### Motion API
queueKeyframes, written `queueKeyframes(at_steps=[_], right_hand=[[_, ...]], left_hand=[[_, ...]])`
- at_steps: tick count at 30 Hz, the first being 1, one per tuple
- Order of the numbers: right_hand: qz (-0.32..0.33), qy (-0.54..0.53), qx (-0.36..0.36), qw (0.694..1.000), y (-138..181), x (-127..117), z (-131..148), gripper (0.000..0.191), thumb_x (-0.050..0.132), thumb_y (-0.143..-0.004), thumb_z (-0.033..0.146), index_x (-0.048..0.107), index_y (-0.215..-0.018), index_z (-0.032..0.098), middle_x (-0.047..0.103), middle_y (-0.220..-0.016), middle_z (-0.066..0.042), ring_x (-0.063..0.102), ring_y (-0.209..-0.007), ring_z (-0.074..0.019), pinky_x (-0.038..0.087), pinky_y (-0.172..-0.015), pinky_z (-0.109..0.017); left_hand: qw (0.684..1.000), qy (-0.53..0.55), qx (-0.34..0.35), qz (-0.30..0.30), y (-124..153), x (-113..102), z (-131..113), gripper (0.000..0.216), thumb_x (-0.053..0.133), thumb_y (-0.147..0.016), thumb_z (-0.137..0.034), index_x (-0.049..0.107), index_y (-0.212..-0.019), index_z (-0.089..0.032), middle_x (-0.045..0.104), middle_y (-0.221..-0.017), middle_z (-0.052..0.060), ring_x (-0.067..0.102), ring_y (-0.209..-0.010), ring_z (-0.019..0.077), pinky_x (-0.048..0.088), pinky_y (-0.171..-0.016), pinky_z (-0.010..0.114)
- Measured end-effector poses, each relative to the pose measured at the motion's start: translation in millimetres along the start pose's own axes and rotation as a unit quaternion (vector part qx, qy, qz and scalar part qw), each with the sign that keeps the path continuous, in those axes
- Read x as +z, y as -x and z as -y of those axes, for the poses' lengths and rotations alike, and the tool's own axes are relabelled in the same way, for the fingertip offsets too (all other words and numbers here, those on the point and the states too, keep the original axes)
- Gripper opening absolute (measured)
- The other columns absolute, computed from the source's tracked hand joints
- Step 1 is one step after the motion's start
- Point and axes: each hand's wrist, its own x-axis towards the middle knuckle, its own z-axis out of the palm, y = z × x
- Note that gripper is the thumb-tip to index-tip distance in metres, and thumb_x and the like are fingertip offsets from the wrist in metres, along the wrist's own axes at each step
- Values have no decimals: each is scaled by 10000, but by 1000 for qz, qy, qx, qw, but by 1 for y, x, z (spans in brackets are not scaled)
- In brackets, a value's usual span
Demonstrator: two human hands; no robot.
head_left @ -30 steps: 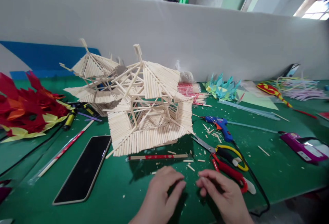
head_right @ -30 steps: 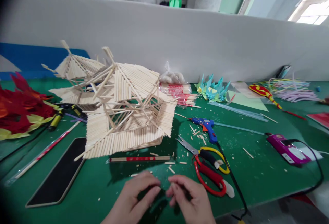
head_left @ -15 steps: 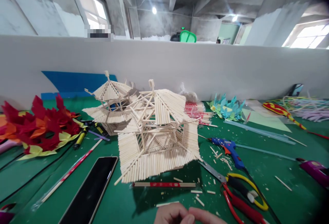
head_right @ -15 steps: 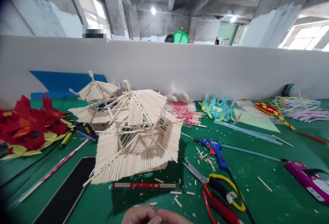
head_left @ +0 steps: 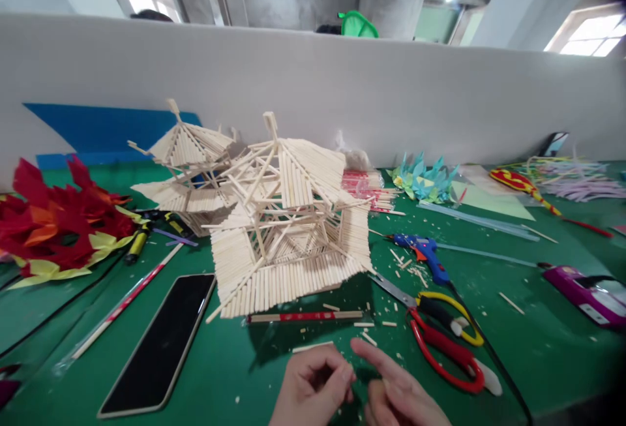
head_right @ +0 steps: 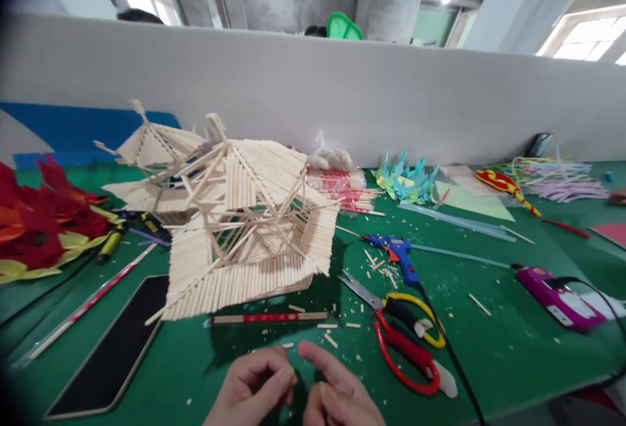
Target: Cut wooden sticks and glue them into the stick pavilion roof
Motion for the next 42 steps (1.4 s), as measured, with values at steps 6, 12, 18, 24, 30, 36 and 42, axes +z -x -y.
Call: queueKeyframes(at_steps=[6, 12, 18, 24, 30, 36, 42], right_hand=[[-255, 317, -207, 890, 11, -21, 36, 234, 569, -784, 409, 532, -896, 206, 571, -669, 23, 496, -561, -76, 398, -526, -165], [-279, 604, -208, 717, 5, -49, 54, 209, 434, -855, 371, 499, -925, 185, 585, -763, -35, 560, -671, -148, 470, -597, -250], [-176, 709, -197, 653, -14, -42, 53, 159, 454, -825, 210, 514, -968, 176, 616, -870, -56, 577, -782, -169, 468, -730, -294], [-60, 817, -171, 548, -31, -25, 57, 184, 433, -826, 142, 562, -952, 173, 641, -895, -61, 571, -825, -196, 438, -748, -318], [7, 895, -110, 432, -44, -5, 65, 181, 438, -810, 98, 600, -868, 153, 656, -795, -88, 603, -743, -232, 432, -656, -324], [46, 921, -71, 380, -53, 6, 68, 183, 490, -709, 51, 606, -837, 112, 658, -778, -135, 624, -689, -254, 419, -582, -309], [49, 896, -80, 433, -50, 3, 73, 147, 477, -690, 87, 594, -760, 141, 634, -756, -111, 586, -674, -226, 386, -587, -296]], left_hand=[[986, -157, 63, 7, 8, -1, 8, 253, 332, -791, -233, 317, -540, -212, 336, -522, -44, 359, -488, 107, 302, -465, 212], [910, -364, 193, 43, 1, 13, 18, 282, 375, -797, -175, 406, -517, -184, 484, -522, 3, 454, -547, 165, 351, -579, 320], [846, -471, 250, -1, -1, 12, 28, 212, 417, -776, -109, 615, -842, -148, 632, -739, 108, 539, -666, 236, 407, -590, 364], [816, -498, 289, -48, 11, -1, 28, 231, 445, -814, -157, 566, -618, -172, 559, -583, 50, 501, -602, 209, 391, -555, 340], [818, -491, 285, -86, 20, -16, 22, 174, 432, -808, -134, 571, -707, -163, 555, -624, 51, 496, -587, 191, 383, -529, 312], [803, -500, 295, -134, 27, -29, 27, 303, 462, -799, -117, 450, -503, -182, 446, -509, 1, 448, -538, 155, 348, -513, 279], [837, -472, 246, -124, 25, -34, 27, 87, 474, -810, -179, 558, -787, -175, 560, -704, 44, 521, -644, 182, 429, -576, 302]])
